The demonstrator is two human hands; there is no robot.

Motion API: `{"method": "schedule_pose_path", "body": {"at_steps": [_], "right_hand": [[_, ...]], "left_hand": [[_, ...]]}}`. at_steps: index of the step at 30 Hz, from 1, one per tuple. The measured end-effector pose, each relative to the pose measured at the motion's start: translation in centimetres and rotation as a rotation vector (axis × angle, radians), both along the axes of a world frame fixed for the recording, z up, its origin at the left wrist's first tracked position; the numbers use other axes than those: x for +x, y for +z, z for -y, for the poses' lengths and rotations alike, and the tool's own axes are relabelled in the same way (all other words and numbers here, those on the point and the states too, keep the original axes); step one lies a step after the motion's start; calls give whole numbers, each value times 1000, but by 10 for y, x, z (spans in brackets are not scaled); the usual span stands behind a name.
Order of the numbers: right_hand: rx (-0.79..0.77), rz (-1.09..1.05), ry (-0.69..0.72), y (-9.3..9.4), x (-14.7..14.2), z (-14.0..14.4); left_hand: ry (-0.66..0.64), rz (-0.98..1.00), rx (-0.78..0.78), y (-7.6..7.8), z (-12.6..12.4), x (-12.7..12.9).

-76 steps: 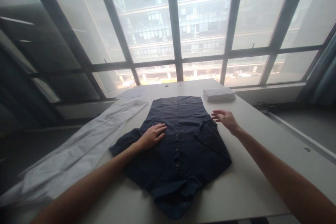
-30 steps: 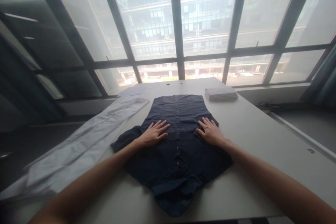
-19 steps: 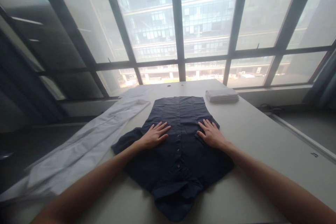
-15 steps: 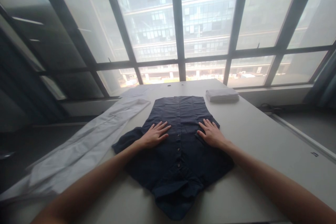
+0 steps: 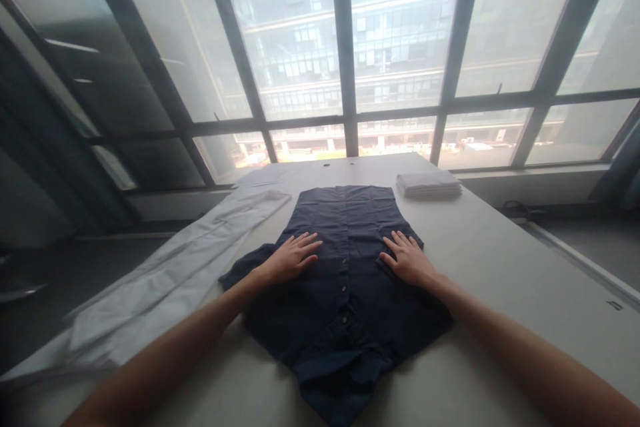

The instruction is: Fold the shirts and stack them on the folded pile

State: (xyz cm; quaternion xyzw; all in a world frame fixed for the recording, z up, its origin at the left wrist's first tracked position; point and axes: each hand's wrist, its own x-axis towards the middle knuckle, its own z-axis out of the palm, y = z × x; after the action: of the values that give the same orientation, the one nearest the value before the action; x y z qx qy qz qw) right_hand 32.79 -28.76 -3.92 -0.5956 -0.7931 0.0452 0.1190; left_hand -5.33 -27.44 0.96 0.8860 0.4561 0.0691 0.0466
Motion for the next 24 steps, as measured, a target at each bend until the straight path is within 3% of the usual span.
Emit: {"method": "schedule_pose_path", "body": {"at_steps": [4,8,12,15,24], "right_hand": [[12,7,7,0,-1,1],[25,9,-4,-8,2,-2],[43,-2,-5,-13,5,-4],[41,5,-12,-11,5,-3],[46,42,1,-10,6,-2]], "left_hand": [[79,53,81,24,15,-39],[343,28,167,31,35,-97],[526,-94,31,34,51,-136],[595,-120,-69,37,54,-142],[667,-147,-68,23,43,-148]]}}
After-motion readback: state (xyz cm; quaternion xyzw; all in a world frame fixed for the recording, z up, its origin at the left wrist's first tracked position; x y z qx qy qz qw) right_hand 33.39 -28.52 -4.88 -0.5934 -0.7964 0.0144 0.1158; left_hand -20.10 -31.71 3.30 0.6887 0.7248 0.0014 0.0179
